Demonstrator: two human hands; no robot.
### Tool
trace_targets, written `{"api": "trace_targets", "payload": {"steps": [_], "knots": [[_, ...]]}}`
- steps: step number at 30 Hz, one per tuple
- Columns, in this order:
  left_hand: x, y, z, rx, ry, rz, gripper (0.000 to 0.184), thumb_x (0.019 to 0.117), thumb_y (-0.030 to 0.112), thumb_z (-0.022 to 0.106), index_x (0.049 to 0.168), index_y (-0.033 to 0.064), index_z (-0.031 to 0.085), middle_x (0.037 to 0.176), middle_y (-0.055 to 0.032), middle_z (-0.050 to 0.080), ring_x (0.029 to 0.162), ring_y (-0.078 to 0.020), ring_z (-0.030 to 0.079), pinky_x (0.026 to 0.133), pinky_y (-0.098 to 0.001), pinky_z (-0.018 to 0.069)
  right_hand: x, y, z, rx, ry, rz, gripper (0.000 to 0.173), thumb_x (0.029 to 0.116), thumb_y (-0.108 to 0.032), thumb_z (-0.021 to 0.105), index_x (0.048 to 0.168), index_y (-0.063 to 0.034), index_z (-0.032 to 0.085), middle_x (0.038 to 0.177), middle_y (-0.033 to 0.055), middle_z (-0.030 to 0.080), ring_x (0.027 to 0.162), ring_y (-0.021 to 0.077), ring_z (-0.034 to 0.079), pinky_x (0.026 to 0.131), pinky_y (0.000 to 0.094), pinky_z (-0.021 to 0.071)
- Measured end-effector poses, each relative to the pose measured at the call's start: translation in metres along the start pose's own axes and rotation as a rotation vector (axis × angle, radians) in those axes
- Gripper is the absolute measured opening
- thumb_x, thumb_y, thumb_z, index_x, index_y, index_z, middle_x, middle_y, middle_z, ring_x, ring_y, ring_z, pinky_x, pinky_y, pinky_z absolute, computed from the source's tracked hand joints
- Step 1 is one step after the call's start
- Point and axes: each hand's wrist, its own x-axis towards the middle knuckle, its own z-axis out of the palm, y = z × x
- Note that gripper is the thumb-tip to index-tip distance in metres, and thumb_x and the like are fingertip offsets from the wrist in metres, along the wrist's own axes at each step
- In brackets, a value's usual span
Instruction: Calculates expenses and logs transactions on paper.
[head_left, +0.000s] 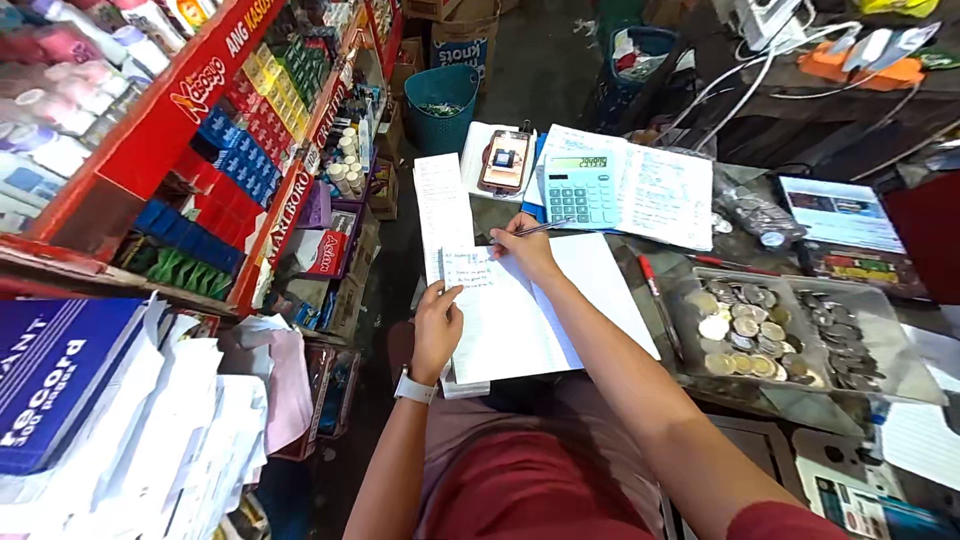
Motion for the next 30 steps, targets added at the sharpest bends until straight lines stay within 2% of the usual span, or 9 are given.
{"api": "trace_targets", "payload": {"steps": [4, 7, 10, 17, 20, 22, 24, 26, 30], "knots": [[0.000, -0.001, 0.004, 0.005, 0.038, -0.030, 0.035, 0.0876, -0.001, 0.058, 0.118, 0.0014, 0.075, 0.132, -0.0288, 0.058, 0.103, -0.0317, 0.066, 0.086, -0.0395, 0.0560, -0.008, -0.001, 0.000, -0.049, 0.003, -0.009, 0.022, 0.0964, -0.003, 0.069, 0.089, -0.0054, 0.049, 0.068, 0.0025, 0.063, 0.055, 0.0128, 0.067, 0.060, 0.0310, 0.0628], [0.001, -0.001, 0.005, -0.012, 0.047, -0.039, 0.035, 0.0916, 0.016, 0.065, 0.124, 0.0038, 0.073, 0.140, -0.0291, 0.051, 0.104, -0.0300, 0.062, 0.087, -0.0400, 0.0540, -0.022, -0.004, -0.003, -0.069, 0.012, -0.020, 0.019, 0.0980, -0.004, 0.067, 0.090, -0.0047, 0.050, 0.071, 0.0036, 0.064, 0.058, 0.0130, 0.069, 0.063, 0.0306, 0.0634], [-0.001, 0.007, 0.005, 0.075, -0.007, -0.031, 0.041, 0.0910, 0.028, 0.071, 0.126, 0.0073, 0.073, 0.148, -0.0295, 0.045, 0.114, -0.0387, 0.058, 0.098, -0.0502, 0.0487, -0.033, -0.004, -0.007, -0.077, 0.021, -0.027, 0.017, 0.0987, -0.004, 0.066, 0.093, -0.0032, 0.050, 0.078, 0.0047, 0.064, 0.061, 0.0136, 0.069, 0.066, 0.0320, 0.0640], [-0.003, 0.035, 0.012, 0.489, -0.207, 0.040, 0.038, 0.0941, 0.017, 0.061, 0.130, 0.0165, 0.072, 0.151, -0.0209, 0.050, 0.132, -0.0471, 0.049, 0.104, -0.0634, 0.0383, -0.041, -0.003, -0.003, -0.074, 0.020, -0.091, 0.014, 0.0941, 0.001, 0.068, 0.092, -0.0007, 0.054, 0.080, 0.0066, 0.066, 0.066, 0.0143, 0.069, 0.069, 0.0333, 0.0634], [-0.001, 0.043, 0.016, 0.561, -0.237, 0.102, 0.037, 0.0928, 0.009, 0.058, 0.127, 0.0076, 0.072, 0.150, -0.0197, 0.053, 0.139, -0.0464, 0.046, 0.112, -0.0664, 0.0297, -0.040, -0.002, -0.004, -0.078, 0.008, -0.088, 0.011, 0.0925, 0.004, 0.067, 0.095, 0.0021, 0.057, 0.091, 0.0109, 0.067, 0.071, 0.0170, 0.070, 0.072, 0.0353, 0.0636], [0.001, 0.046, 0.021, 0.509, -0.341, 0.164, 0.037, 0.0920, -0.006, 0.054, 0.126, -0.0020, 0.069, 0.146, -0.0209, 0.056, 0.138, -0.0441, 0.049, 0.113, -0.0640, 0.0325, -0.039, 0.001, -0.003, -0.074, -0.001, -0.098, 0.011, 0.0922, 0.003, 0.067, 0.094, 0.0013, 0.057, 0.090, 0.0099, 0.067, 0.071, 0.0157, 0.070, 0.071, 0.0339, 0.0635], [0.002, 0.049, 0.029, 0.459, -0.457, 0.213, 0.044, 0.0922, -0.013, 0.050, 0.133, -0.0023, 0.064, 0.147, -0.0206, 0.055, 0.138, -0.0433, 0.050, 0.113, -0.0633, 0.0354, -0.038, 0.002, -0.003, -0.071, -0.006, -0.094, 0.010, 0.0923, 0.003, 0.068, 0.094, 0.0011, 0.058, 0.088, 0.0099, 0.068, 0.071, 0.0159, 0.070, 0.071, 0.0339, 0.0634], [-0.002, 0.057, 0.038, 0.481, -0.491, 0.209, 0.048, 0.0962, -0.006, 0.050, 0.142, 0.0066, 0.060, 0.153, -0.0190, 0.050, 0.141, -0.0475, 0.044, 0.113, -0.0703, 0.0296, -0.038, 0.002, -0.003, -0.061, -0.011, -0.064, 0.010, 0.0931, 0.002, 0.068, 0.094, -0.0001, 0.058, 0.090, 0.0103, 0.068, 0.073, 0.0169, 0.070, 0.072, 0.0348, 0.0632], [-0.008, 0.071, 0.058, 0.574, -0.468, 0.148, 0.048, 0.1066, 0.035, 0.047, 0.149, 0.0131, 0.054, 0.157, -0.0221, 0.044, 0.144, -0.0522, 0.037, 0.112, -0.0780, 0.0201, -0.032, 0.004, -0.008, 0.042, 0.012, -0.020, 0.014, 0.0933, 0.000, 0.070, 0.093, -0.0027, 0.056, 0.083, 0.0072, 0.070, 0.068, 0.0172, 0.071, 0.070, 0.0360, 0.0644]]}}
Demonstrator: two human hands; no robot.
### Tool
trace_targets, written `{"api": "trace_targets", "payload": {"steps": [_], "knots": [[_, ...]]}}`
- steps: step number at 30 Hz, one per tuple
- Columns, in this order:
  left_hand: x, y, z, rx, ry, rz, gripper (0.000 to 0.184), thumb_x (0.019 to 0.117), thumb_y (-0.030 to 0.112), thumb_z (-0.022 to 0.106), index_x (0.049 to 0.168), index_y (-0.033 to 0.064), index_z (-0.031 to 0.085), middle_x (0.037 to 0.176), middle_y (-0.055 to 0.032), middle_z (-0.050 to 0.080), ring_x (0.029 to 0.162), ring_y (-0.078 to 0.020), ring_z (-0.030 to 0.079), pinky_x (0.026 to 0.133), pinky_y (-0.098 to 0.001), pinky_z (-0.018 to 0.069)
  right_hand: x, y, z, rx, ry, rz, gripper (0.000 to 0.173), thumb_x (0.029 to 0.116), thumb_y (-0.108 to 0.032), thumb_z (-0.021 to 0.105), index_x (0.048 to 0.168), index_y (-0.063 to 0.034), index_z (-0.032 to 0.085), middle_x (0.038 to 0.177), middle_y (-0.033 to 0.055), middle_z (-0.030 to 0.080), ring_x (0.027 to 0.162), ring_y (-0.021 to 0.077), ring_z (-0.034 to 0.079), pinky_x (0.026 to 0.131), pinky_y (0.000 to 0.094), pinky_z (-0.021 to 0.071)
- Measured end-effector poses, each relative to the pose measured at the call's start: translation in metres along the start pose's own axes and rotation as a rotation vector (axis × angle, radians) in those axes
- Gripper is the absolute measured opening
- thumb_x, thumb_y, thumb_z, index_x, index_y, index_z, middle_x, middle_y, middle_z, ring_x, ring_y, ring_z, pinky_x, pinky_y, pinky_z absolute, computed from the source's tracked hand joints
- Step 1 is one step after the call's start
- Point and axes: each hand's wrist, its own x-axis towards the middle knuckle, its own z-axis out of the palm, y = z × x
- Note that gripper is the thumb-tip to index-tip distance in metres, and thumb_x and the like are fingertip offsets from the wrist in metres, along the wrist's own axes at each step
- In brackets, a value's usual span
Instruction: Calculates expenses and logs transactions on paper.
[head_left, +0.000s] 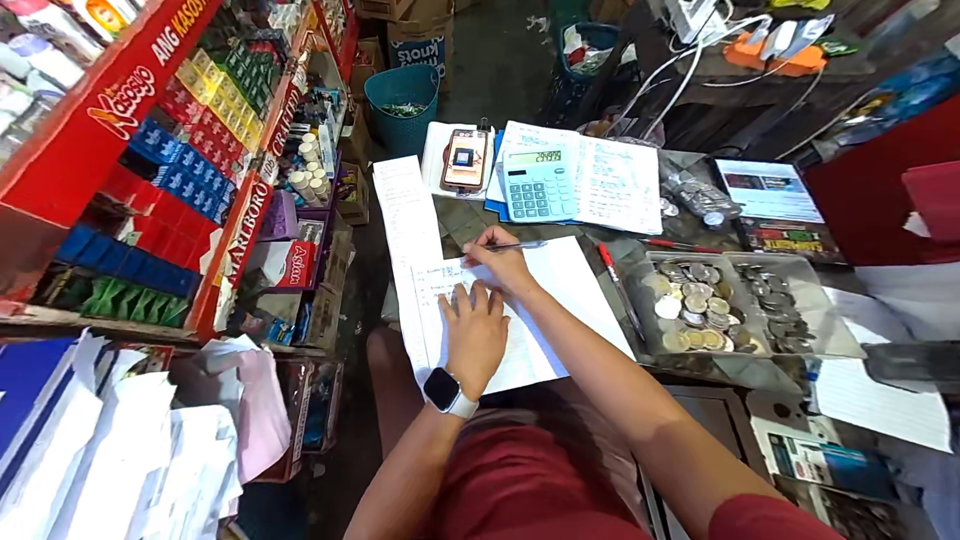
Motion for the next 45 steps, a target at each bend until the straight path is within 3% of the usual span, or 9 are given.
{"api": "trace_targets", "payload": {"steps": [2, 5, 9, 11, 15, 29, 40, 45], "knots": [[0.003, 0.003, 0.001, 0.002, -0.033, 0.004, 0.050, 0.1081, 0.033, 0.044, 0.151, 0.0081, 0.050, 0.158, -0.0225, 0.042, 0.147, -0.0479, 0.036, 0.115, -0.0745, 0.0199, 0.006, -0.005, -0.007, 0.021, 0.022, 0.035, 0.018, 0.0951, -0.002, 0.070, 0.096, -0.0049, 0.052, 0.078, 0.0050, 0.068, 0.062, 0.0165, 0.070, 0.066, 0.0353, 0.0642], [0.008, 0.003, 0.009, -0.028, -0.043, 0.072, 0.049, 0.1072, 0.023, 0.041, 0.148, -0.0029, 0.049, 0.162, -0.0212, 0.037, 0.151, -0.0399, 0.032, 0.122, -0.0599, 0.0226, 0.012, -0.012, -0.018, -0.068, 0.045, -0.008, 0.023, 0.0938, -0.003, 0.071, 0.086, -0.0065, 0.050, 0.069, 0.0024, 0.065, 0.056, 0.0138, 0.068, 0.059, 0.0320, 0.0632], [0.013, 0.002, 0.014, -0.060, 0.014, 0.095, 0.046, 0.1022, 0.019, 0.042, 0.138, -0.0059, 0.057, 0.159, -0.0287, 0.036, 0.151, -0.0423, 0.032, 0.124, -0.0507, 0.0242, 0.008, -0.010, -0.021, -0.154, 0.050, 0.005, 0.023, 0.0939, -0.003, 0.070, 0.087, -0.0072, 0.048, 0.062, 0.0012, 0.058, 0.047, 0.0092, 0.059, 0.048, 0.0240, 0.0542], [0.015, 0.001, 0.016, -0.074, 0.039, 0.093, 0.045, 0.1018, 0.022, 0.044, 0.134, -0.0044, 0.060, 0.158, -0.0310, 0.036, 0.150, -0.0441, 0.032, 0.124, -0.0499, 0.0251, 0.006, -0.009, -0.022, -0.200, 0.042, -0.007, 0.025, 0.0956, -0.006, 0.068, 0.082, -0.0086, 0.047, 0.058, 0.0003, 0.055, 0.045, 0.0071, 0.055, 0.046, 0.0208, 0.0491], [0.018, -0.002, 0.018, -0.068, 0.055, 0.113, 0.049, 0.1051, 0.034, 0.044, 0.132, -0.0031, 0.062, 0.158, -0.0318, 0.036, 0.150, -0.0448, 0.031, 0.124, -0.0504, 0.0246, 0.012, -0.005, -0.019, -0.292, 0.063, -0.073, 0.029, 0.0963, -0.005, 0.062, 0.075, -0.0090, 0.044, 0.056, -0.0019, 0.048, 0.045, 0.0060, 0.051, 0.048, 0.0222, 0.0485], [0.017, -0.002, 0.022, -0.053, 0.109, 0.133, 0.048, 0.1035, 0.034, 0.048, 0.130, -0.0030, 0.063, 0.154, -0.0327, 0.041, 0.149, -0.0446, 0.034, 0.123, -0.0498, 0.0268, 0.008, 0.001, -0.016, -0.424, 0.042, -0.206, 0.031, 0.0934, -0.004, 0.063, 0.071, -0.0090, 0.043, 0.057, -0.0021, 0.044, 0.049, 0.0037, 0.044, 0.050, 0.0195, 0.0398], [0.017, -0.002, 0.022, -0.069, 0.109, 0.134, 0.049, 0.1034, 0.034, 0.048, 0.132, -0.0042, 0.062, 0.154, -0.0329, 0.041, 0.148, -0.0459, 0.034, 0.123, -0.0513, 0.0268, 0.007, -0.001, -0.016, -0.432, 0.046, -0.182, 0.029, 0.0948, -0.005, 0.063, 0.073, -0.0057, 0.044, 0.061, 0.0017, 0.046, 0.051, 0.0078, 0.047, 0.052, 0.0231, 0.0434], [0.017, -0.002, 0.020, -0.070, 0.083, 0.128, 0.050, 0.1039, 0.033, 0.047, 0.133, -0.0051, 0.061, 0.156, -0.0329, 0.039, 0.149, -0.0465, 0.033, 0.123, -0.0519, 0.0261, 0.008, -0.002, -0.017, -0.347, 0.098, -0.143, 0.028, 0.0958, -0.004, 0.060, 0.074, -0.0081, 0.043, 0.059, -0.0013, 0.047, 0.048, 0.0059, 0.050, 0.050, 0.0220, 0.0484]]}}
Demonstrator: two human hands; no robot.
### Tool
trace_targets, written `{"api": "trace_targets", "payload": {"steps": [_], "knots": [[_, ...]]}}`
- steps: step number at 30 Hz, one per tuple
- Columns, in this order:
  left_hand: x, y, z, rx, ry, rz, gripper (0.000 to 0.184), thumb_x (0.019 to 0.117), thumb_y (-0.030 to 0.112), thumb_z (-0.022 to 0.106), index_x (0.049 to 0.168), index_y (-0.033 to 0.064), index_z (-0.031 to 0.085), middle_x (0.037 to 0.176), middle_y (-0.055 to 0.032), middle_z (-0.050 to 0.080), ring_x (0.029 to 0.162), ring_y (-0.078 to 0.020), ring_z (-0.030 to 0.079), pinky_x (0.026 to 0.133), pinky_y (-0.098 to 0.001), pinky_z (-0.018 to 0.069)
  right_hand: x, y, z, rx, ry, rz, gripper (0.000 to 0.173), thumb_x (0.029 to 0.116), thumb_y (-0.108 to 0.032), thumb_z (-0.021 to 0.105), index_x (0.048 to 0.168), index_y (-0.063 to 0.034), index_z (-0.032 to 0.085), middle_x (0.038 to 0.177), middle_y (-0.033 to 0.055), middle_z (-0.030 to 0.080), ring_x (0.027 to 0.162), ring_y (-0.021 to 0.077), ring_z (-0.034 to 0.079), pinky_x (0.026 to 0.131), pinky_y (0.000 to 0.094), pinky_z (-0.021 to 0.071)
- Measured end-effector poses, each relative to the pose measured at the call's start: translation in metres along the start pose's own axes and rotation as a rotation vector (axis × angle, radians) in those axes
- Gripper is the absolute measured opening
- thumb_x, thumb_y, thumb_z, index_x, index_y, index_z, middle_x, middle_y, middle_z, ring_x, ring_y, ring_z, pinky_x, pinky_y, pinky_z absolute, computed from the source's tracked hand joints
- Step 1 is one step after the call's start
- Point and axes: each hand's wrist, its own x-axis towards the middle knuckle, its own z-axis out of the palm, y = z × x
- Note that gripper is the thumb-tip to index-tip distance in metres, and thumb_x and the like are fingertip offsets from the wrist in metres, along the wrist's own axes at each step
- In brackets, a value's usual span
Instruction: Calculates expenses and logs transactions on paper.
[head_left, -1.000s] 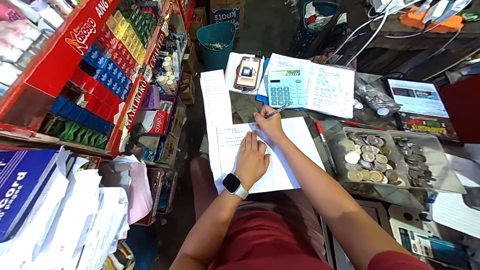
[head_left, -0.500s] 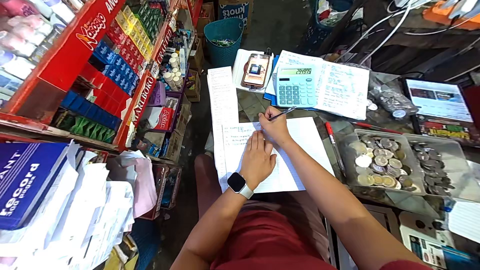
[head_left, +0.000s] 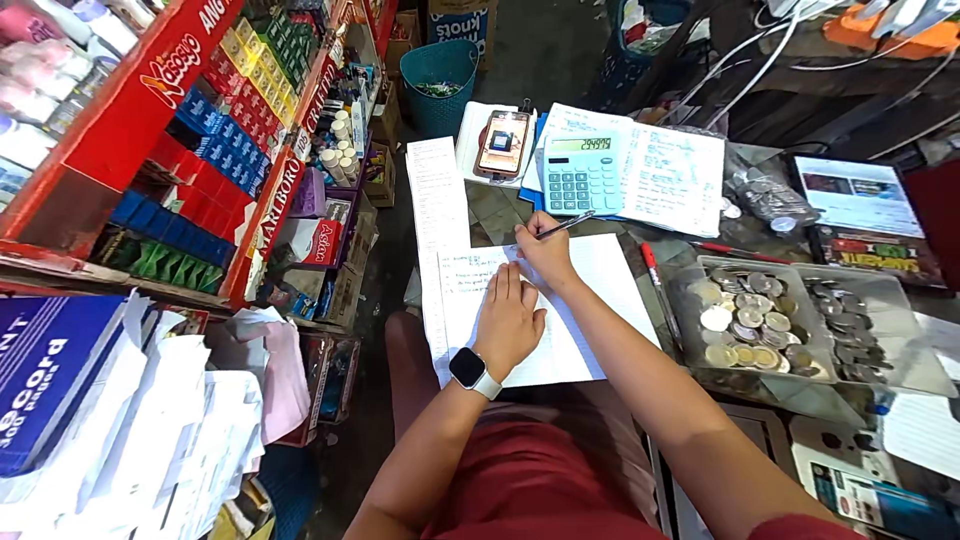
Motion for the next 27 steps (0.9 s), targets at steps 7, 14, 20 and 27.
{"api": "trace_targets", "payload": {"steps": [7, 14, 20, 27], "knots": [[-0.0006, -0.0007, 0.0010, 0.015, 0.026, 0.010, 0.049, 0.1037, 0.034, 0.048, 0.132, -0.0038, 0.062, 0.154, -0.0327, 0.041, 0.148, -0.0462, 0.036, 0.122, -0.0516, 0.0275, 0.0000, 0.0022, 0.0016, -0.043, -0.025, -0.033, 0.030, 0.0944, -0.004, 0.061, 0.071, -0.0092, 0.043, 0.059, -0.0017, 0.045, 0.049, 0.0049, 0.048, 0.051, 0.0206, 0.0454], [-0.0012, -0.0017, 0.0009, 0.019, 0.025, 0.006, 0.050, 0.1036, 0.034, 0.048, 0.133, -0.0046, 0.062, 0.154, -0.0330, 0.041, 0.148, -0.0462, 0.035, 0.123, -0.0512, 0.0267, -0.0005, 0.0026, 0.0034, -0.015, -0.025, -0.049, 0.030, 0.0939, -0.004, 0.061, 0.071, -0.0102, 0.043, 0.057, -0.0029, 0.045, 0.048, 0.0038, 0.047, 0.049, 0.0189, 0.0435], [-0.0017, -0.0025, 0.0013, 0.028, 0.031, 0.013, 0.051, 0.1037, 0.035, 0.047, 0.132, -0.0047, 0.062, 0.153, -0.0327, 0.043, 0.147, -0.0464, 0.037, 0.122, -0.0514, 0.0277, -0.0002, 0.0041, 0.0036, -0.029, -0.016, -0.044, 0.031, 0.0938, -0.004, 0.062, 0.070, -0.0099, 0.043, 0.058, -0.0016, 0.045, 0.048, 0.0052, 0.047, 0.050, 0.0204, 0.0435], [-0.0018, -0.0023, 0.0013, 0.009, 0.026, 0.009, 0.050, 0.1038, 0.035, 0.047, 0.132, -0.0047, 0.062, 0.154, -0.0331, 0.041, 0.148, -0.0469, 0.035, 0.122, -0.0518, 0.0276, -0.0014, 0.0011, 0.0022, -0.012, -0.021, -0.025, 0.028, 0.0952, -0.005, 0.061, 0.073, -0.0086, 0.044, 0.058, -0.0018, 0.046, 0.049, 0.0057, 0.049, 0.051, 0.0215, 0.0454]]}}
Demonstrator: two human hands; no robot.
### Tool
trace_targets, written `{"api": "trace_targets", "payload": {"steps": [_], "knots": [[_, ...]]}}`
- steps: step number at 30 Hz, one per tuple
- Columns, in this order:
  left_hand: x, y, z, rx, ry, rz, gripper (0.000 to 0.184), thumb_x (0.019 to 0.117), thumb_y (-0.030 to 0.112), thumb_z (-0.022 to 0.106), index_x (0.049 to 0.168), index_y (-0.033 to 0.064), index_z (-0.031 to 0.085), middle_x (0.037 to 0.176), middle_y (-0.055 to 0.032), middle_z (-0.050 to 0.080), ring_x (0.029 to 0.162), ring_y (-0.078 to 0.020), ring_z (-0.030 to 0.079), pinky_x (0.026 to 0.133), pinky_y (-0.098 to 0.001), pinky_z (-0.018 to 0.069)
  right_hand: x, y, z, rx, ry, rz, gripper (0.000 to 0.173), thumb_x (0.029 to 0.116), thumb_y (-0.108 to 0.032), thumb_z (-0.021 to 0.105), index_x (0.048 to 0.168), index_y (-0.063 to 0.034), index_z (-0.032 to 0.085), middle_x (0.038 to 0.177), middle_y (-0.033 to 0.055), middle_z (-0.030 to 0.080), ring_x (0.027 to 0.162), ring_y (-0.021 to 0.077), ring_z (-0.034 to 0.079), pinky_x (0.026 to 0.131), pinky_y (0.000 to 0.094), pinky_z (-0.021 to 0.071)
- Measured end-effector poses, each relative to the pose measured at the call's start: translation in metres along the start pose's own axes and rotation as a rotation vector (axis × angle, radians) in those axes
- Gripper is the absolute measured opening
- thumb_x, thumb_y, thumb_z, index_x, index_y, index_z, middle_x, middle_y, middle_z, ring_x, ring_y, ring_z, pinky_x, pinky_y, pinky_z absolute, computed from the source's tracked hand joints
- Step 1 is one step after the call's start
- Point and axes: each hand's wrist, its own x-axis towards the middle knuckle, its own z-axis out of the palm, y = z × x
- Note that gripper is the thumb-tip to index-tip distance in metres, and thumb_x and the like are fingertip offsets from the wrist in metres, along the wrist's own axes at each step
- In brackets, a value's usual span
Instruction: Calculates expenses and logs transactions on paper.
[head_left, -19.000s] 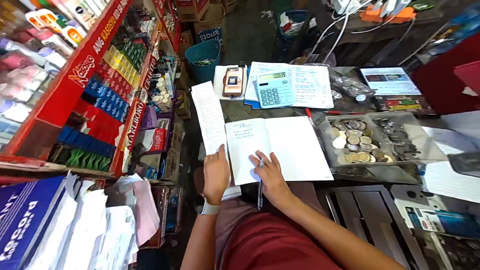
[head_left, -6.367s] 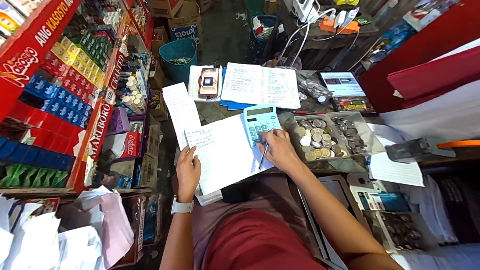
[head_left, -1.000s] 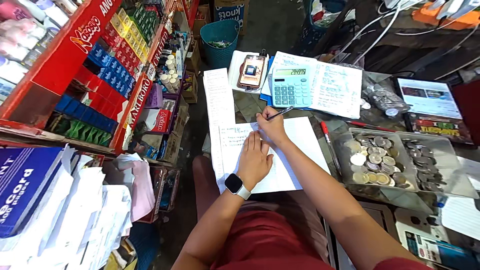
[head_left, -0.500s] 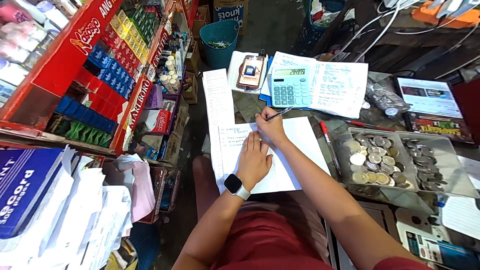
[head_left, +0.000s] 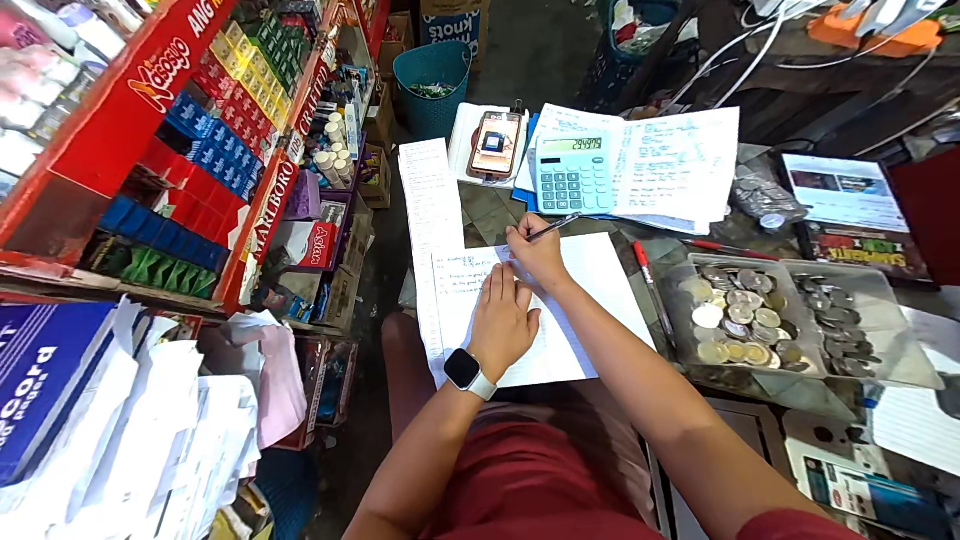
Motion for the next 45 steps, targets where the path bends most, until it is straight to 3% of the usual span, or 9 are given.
{"api": "trace_targets", "payload": {"steps": [19, 23, 29, 32, 38, 40, 42, 43, 45], "knots": [[0.000, -0.001, 0.003, 0.010, 0.042, 0.010, 0.049, 0.1025, 0.034, 0.049, 0.130, -0.0038, 0.063, 0.152, -0.0330, 0.044, 0.147, -0.0464, 0.037, 0.122, -0.0507, 0.0288, 0.000, 0.000, 0.000, -0.089, -0.006, -0.058, 0.031, 0.0932, -0.003, 0.062, 0.069, -0.0086, 0.042, 0.059, -0.0009, 0.043, 0.051, 0.0049, 0.043, 0.050, 0.0203, 0.0387], [0.001, -0.001, 0.001, 0.014, 0.019, 0.013, 0.049, 0.1033, 0.035, 0.048, 0.130, -0.0036, 0.063, 0.152, -0.0329, 0.043, 0.148, -0.0455, 0.036, 0.122, -0.0501, 0.0279, 0.000, 0.001, 0.002, -0.113, 0.008, -0.086, 0.033, 0.0910, -0.001, 0.061, 0.066, -0.0097, 0.040, 0.061, -0.0013, 0.040, 0.053, 0.0051, 0.037, 0.051, 0.0204, 0.0313], [0.002, 0.000, 0.001, -0.007, 0.011, 0.005, 0.050, 0.1033, 0.035, 0.049, 0.131, -0.0040, 0.063, 0.154, -0.0329, 0.042, 0.148, -0.0467, 0.035, 0.122, -0.0517, 0.0280, 0.001, -0.001, -0.002, -0.085, 0.011, -0.045, 0.028, 0.0931, -0.003, 0.059, 0.071, -0.0075, 0.043, 0.060, -0.0002, 0.044, 0.050, 0.0064, 0.045, 0.051, 0.0219, 0.0417], [0.002, 0.000, 0.001, -0.014, 0.013, -0.001, 0.049, 0.1027, 0.034, 0.049, 0.132, -0.0033, 0.063, 0.153, -0.0325, 0.043, 0.148, -0.0457, 0.035, 0.123, -0.0509, 0.0274, -0.005, -0.006, 0.000, -0.147, 0.001, -0.075, 0.027, 0.0910, 0.000, 0.058, 0.069, -0.0051, 0.043, 0.066, 0.0038, 0.044, 0.059, 0.0106, 0.041, 0.054, 0.0261, 0.0346], [0.002, 0.000, -0.004, -0.019, -0.046, -0.016, 0.050, 0.1045, 0.035, 0.046, 0.131, -0.0052, 0.061, 0.157, -0.0317, 0.037, 0.150, -0.0458, 0.031, 0.123, -0.0521, 0.0253, -0.002, -0.005, -0.016, 0.044, 0.181, -0.073, 0.036, 0.0962, -0.013, 0.063, 0.067, -0.0133, 0.043, 0.054, -0.0049, 0.041, 0.044, 0.0037, 0.039, 0.045, 0.0200, 0.0359], [0.002, 0.000, -0.005, -0.014, -0.058, -0.023, 0.053, 0.1056, 0.039, 0.044, 0.131, -0.0047, 0.061, 0.158, -0.0317, 0.036, 0.151, -0.0454, 0.030, 0.123, -0.0522, 0.0244, 0.014, -0.004, -0.040, -0.150, 0.203, -0.122, 0.029, 0.1033, -0.025, 0.061, 0.086, -0.0011, 0.058, 0.068, 0.0057, 0.055, 0.053, 0.0120, 0.051, 0.053, 0.0292, 0.0470], [0.002, -0.001, -0.006, -0.014, -0.081, -0.028, 0.059, 0.1060, 0.045, 0.041, 0.132, -0.0040, 0.060, 0.159, -0.0313, 0.035, 0.151, -0.0451, 0.029, 0.124, -0.0517, 0.0234, 0.037, -0.001, -0.071, -0.430, 0.225, -0.168, 0.034, 0.1087, -0.023, 0.050, 0.119, 0.0063, 0.063, 0.095, 0.0221, 0.066, 0.081, 0.0305, 0.066, 0.076, 0.0454, 0.0564], [0.002, -0.002, -0.006, -0.016, -0.090, -0.030, 0.062, 0.1058, 0.048, 0.040, 0.133, -0.0040, 0.060, 0.160, -0.0313, 0.033, 0.152, -0.0452, 0.028, 0.124, -0.0516, 0.0227, 0.051, 0.002, -0.085, -0.547, 0.237, -0.155, 0.036, 0.1093, -0.019, 0.046, 0.128, 0.0076, 0.061, 0.109, 0.0275, 0.067, 0.100, 0.0387, 0.067, 0.092, 0.0509, 0.0542], [0.002, -0.002, -0.007, -0.017, -0.099, -0.034, 0.066, 0.1051, 0.052, 0.040, 0.133, -0.0040, 0.060, 0.160, -0.0313, 0.032, 0.152, -0.0453, 0.028, 0.124, -0.0515, 0.0227, 0.074, 0.008, -0.102, -0.694, 0.228, -0.110, 0.034, 0.1091, -0.016, 0.046, 0.126, 0.0095, 0.061, 0.117, 0.0316, 0.066, 0.117, 0.0470, 0.062, 0.104, 0.0562, 0.0461]]}}
